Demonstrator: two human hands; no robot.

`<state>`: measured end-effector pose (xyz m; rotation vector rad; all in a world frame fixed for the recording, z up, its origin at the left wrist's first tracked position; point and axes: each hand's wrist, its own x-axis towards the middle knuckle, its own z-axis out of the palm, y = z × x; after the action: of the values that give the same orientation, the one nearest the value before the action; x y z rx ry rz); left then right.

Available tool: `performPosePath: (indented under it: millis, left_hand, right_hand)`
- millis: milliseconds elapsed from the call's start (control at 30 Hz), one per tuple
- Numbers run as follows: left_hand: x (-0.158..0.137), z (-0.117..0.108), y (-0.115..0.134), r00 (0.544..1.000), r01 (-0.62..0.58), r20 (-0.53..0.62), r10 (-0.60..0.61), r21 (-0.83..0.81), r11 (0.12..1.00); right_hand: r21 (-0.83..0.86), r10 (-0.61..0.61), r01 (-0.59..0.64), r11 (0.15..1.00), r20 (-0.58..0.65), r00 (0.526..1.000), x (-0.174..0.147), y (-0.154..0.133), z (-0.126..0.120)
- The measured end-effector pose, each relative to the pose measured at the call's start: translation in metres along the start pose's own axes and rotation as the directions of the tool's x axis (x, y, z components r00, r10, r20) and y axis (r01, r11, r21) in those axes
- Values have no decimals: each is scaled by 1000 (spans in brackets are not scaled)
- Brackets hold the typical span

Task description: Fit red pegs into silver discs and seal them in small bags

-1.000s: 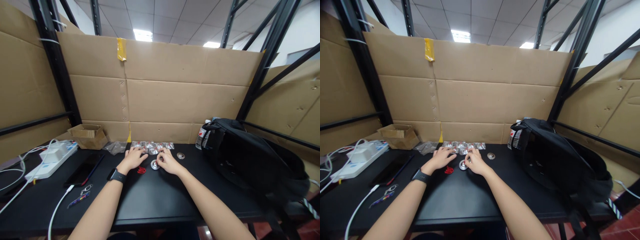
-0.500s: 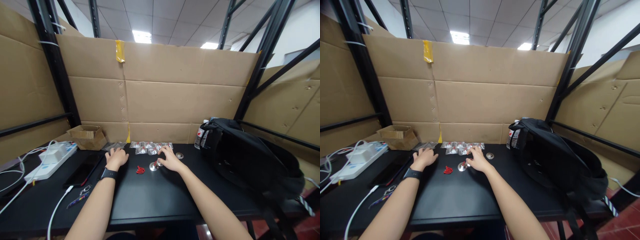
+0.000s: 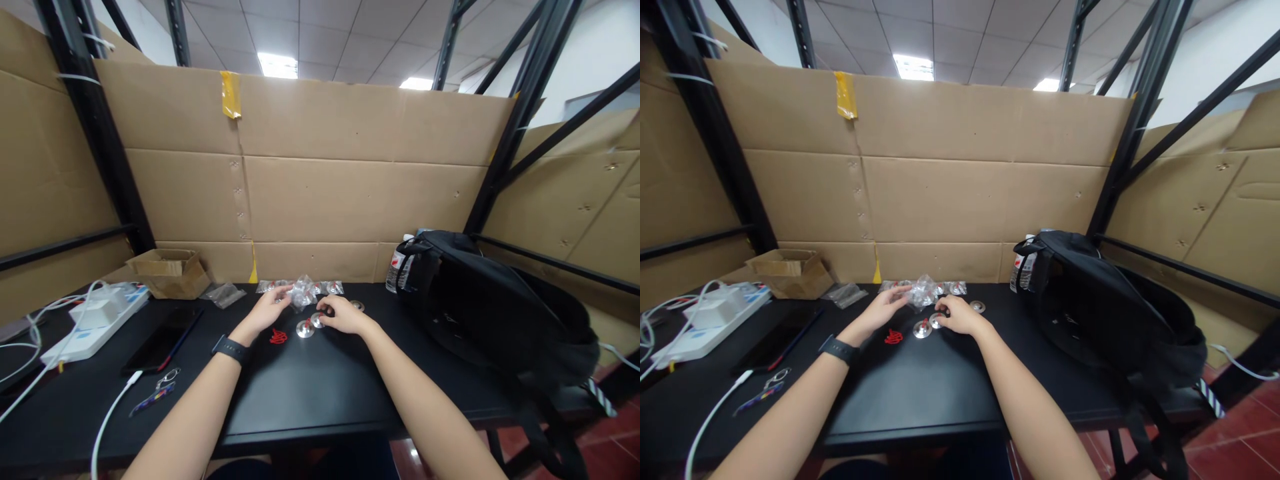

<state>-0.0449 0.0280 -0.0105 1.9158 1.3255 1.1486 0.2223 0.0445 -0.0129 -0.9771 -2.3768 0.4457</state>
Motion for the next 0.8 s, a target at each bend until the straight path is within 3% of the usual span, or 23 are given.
performPosePath:
  millis: [67, 133, 200, 300, 500, 633, 800]
  left_hand:
    - [-3, 6, -2, 1000, 20, 7, -22, 234, 972]
    - [-7, 9, -2, 999, 27, 4, -32, 454, 891]
    - [-11, 10, 1, 1000, 5, 2, -7, 555, 832]
    - [-15, 11, 8, 992, -121, 87, 87, 570, 813]
    - [-21, 19, 26, 933, -339, 294, 209, 520, 784]
    - [-23, 25, 33, 923, -358, 323, 209, 522, 774]
    - [-24, 25, 39, 943, -284, 297, 148, 494, 822]
  right_hand:
    - [-21, 6, -5, 1000, 26, 1000, 0, -1, 1]
    - [-41, 13, -11, 999, 53, 999, 0, -2, 2]
    - [-51, 20, -16, 999, 69, 997, 0, -3, 3]
    - [-71, 23, -19, 997, 65, 998, 0, -5, 5]
    - [-136, 37, -24, 990, 88, 995, 0, -11, 2]
    - [-150, 55, -42, 988, 87, 995, -1, -12, 1]
    - [-129, 78, -69, 989, 64, 995, -3, -13, 0]
